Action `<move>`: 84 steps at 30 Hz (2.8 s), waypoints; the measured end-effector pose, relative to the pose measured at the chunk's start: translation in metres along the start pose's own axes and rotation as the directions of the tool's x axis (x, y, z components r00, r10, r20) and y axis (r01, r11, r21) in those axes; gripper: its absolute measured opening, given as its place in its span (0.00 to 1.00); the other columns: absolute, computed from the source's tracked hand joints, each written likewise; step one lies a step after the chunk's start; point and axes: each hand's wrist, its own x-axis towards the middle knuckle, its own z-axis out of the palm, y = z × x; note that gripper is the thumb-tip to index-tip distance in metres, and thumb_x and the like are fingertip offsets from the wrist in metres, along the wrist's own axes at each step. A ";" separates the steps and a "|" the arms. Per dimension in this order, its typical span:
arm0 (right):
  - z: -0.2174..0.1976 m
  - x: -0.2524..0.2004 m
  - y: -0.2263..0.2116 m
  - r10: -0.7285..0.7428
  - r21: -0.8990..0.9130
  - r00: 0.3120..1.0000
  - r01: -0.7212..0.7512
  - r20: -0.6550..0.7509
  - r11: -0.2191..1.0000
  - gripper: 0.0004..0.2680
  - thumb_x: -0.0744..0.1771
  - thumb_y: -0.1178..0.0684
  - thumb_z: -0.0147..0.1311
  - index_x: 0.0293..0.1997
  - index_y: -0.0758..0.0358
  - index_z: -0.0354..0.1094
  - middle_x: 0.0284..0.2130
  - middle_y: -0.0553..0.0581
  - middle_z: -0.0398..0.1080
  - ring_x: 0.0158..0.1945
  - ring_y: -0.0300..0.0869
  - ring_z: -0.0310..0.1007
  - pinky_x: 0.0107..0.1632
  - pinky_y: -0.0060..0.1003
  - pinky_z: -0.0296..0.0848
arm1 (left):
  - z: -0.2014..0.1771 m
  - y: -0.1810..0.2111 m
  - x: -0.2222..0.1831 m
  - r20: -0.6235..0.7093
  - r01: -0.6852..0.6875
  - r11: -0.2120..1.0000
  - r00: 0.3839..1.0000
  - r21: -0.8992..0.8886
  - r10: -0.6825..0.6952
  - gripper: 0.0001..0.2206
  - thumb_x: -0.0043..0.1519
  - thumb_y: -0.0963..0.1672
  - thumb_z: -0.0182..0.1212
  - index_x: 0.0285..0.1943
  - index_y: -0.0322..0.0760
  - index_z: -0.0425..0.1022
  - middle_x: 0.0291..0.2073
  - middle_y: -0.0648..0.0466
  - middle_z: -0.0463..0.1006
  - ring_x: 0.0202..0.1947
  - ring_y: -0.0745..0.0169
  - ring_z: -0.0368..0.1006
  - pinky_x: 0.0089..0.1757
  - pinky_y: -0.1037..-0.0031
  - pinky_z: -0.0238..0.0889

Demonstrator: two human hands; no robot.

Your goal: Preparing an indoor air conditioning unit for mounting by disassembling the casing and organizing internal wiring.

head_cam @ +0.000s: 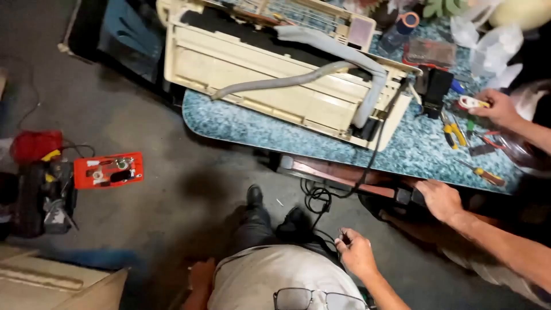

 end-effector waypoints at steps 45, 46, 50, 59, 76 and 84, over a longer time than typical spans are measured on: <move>0.140 -0.094 -0.204 0.031 0.098 0.983 -0.013 -0.180 0.995 0.19 0.66 0.49 0.54 0.65 0.54 0.67 0.46 0.53 0.81 0.49 0.47 0.80 0.52 0.42 0.74 | -0.153 0.001 0.160 0.037 -0.267 0.948 0.960 -0.174 0.277 0.27 0.55 0.55 0.59 0.59 0.40 0.82 0.57 0.44 0.81 0.61 0.38 0.71 0.58 0.60 0.64; 0.140 -0.095 -0.204 0.036 0.103 0.982 -0.017 -0.187 0.995 0.19 0.66 0.49 0.54 0.65 0.54 0.67 0.46 0.53 0.81 0.49 0.47 0.80 0.52 0.42 0.74 | -0.149 -0.002 0.164 0.039 -0.275 0.947 0.958 -0.169 0.285 0.27 0.55 0.55 0.59 0.59 0.40 0.82 0.57 0.44 0.81 0.61 0.38 0.71 0.58 0.60 0.64; 0.139 -0.101 -0.200 0.052 0.086 0.981 -0.036 -0.186 0.996 0.19 0.65 0.47 0.55 0.63 0.55 0.69 0.47 0.55 0.81 0.54 0.49 0.79 0.57 0.42 0.73 | -0.141 -0.010 0.161 0.090 -0.246 0.967 0.964 -0.070 0.252 0.23 0.51 0.55 0.64 0.50 0.45 0.87 0.50 0.49 0.86 0.56 0.43 0.78 0.53 0.65 0.68; 0.149 -0.106 -0.155 0.242 0.116 0.939 -0.219 -0.245 0.969 0.17 0.65 0.45 0.56 0.61 0.51 0.71 0.47 0.53 0.82 0.55 0.48 0.78 0.62 0.41 0.69 | -0.156 0.008 0.167 0.141 -0.294 0.954 0.949 0.058 0.283 0.20 0.50 0.54 0.61 0.46 0.47 0.88 0.49 0.48 0.86 0.57 0.43 0.76 0.54 0.64 0.67; 0.073 -0.004 -0.111 0.226 0.179 0.844 -0.157 -0.486 0.971 0.16 0.65 0.43 0.58 0.55 0.56 0.76 0.45 0.56 0.82 0.48 0.46 0.81 0.56 0.38 0.73 | -0.187 0.203 0.104 0.077 -0.634 0.769 0.773 0.084 0.629 0.17 0.58 0.52 0.54 0.47 0.43 0.83 0.46 0.48 0.84 0.54 0.39 0.68 0.57 0.62 0.61; -0.072 0.151 -0.238 -0.388 -0.170 0.747 0.355 -0.540 0.919 0.14 0.69 0.50 0.50 0.56 0.67 0.72 0.48 0.65 0.77 0.52 0.59 0.75 0.54 0.52 0.72 | -0.246 0.330 0.034 -0.494 -0.938 0.115 -0.066 0.327 0.867 0.17 0.52 0.41 0.66 0.50 0.32 0.74 0.45 0.43 0.74 0.48 0.40 0.71 0.51 0.58 0.67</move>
